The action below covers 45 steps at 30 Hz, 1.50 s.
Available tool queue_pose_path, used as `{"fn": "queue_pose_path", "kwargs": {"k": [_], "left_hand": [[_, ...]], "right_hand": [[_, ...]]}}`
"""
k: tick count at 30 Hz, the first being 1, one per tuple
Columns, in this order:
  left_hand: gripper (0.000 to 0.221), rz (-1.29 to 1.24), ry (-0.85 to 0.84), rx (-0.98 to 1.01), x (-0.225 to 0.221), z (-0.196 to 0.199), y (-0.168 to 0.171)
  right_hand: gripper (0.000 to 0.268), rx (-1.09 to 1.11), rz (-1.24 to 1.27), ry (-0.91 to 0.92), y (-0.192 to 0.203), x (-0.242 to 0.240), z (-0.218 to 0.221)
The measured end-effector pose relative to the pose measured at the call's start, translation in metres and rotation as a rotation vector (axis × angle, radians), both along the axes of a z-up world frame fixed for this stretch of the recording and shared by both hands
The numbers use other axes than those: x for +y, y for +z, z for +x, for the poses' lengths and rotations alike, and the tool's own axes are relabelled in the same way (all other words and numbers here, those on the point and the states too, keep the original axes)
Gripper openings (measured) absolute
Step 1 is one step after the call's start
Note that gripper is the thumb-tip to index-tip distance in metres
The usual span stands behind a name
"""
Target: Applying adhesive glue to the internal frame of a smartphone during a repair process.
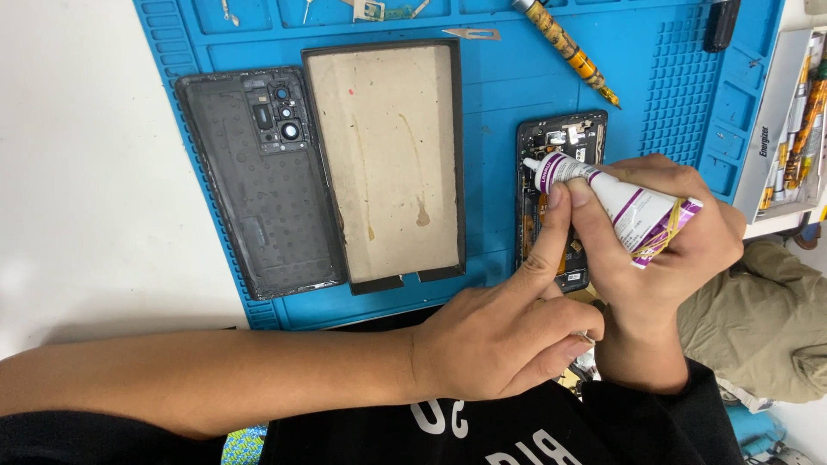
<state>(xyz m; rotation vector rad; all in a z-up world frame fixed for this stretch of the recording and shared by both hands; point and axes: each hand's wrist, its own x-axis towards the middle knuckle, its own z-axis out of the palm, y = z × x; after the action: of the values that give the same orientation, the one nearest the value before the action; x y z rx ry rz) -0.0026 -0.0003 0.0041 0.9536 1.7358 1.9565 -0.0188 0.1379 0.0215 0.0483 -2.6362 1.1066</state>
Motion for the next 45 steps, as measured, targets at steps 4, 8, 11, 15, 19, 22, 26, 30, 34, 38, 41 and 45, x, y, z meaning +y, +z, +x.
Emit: {"fn": "queue_pose_path", "kwargs": {"k": [4,8,11,15,19,22,26,30,34,38,41,45], "left_hand": [[0.01,0.019,-0.009,-0.022,-0.001,0.0,0.001],[0.013,0.014,-0.005,-0.029,0.0,-0.001,0.002],[0.014,0.017,0.008,-0.023,0.0,-0.002,0.001],[0.016,0.044,0.003,-0.032,0.001,-0.003,0.001],[0.016,0.072,0.014,-0.054,0.0,-0.004,0.004],[0.011,0.07,-0.004,-0.094,0.0,-0.005,0.005],[0.01,0.091,-0.019,-0.116,-0.001,-0.008,0.006],[0.016,0.082,0.008,-0.092,-0.001,-0.009,0.007],[0.007,0.082,0.043,-0.09,-0.001,-0.008,0.008],[0.004,0.108,0.045,-0.118,-0.002,-0.007,0.01],[0.004,0.134,0.054,-0.113,-0.004,-0.009,0.013],[0.005,0.124,0.049,-0.123,-0.004,-0.009,0.015]], "right_hand": [[0.016,0.001,-0.006,0.006,0.0,-0.001,-0.001],[0.016,-0.008,-0.009,0.006,0.001,-0.001,-0.002],[0.016,-0.013,0.002,0.006,0.001,-0.001,-0.003],[0.018,-0.003,0.005,0.018,0.001,-0.001,-0.005],[0.017,0.0,0.011,-0.004,0.0,-0.001,-0.004],[0.019,-0.009,0.013,-0.018,0.0,-0.001,-0.005],[0.02,0.009,0.014,-0.001,-0.002,0.0,-0.006],[0.019,-0.01,0.021,-0.025,0.001,-0.001,-0.008],[0.021,0.013,0.053,-0.02,-0.001,0.0,-0.009],[0.022,-0.013,0.054,-0.058,0.0,0.001,-0.007],[0.02,0.005,0.02,-0.048,0.003,-0.004,-0.012],[0.019,0.028,0.035,-0.037,0.001,0.002,-0.013]]}}
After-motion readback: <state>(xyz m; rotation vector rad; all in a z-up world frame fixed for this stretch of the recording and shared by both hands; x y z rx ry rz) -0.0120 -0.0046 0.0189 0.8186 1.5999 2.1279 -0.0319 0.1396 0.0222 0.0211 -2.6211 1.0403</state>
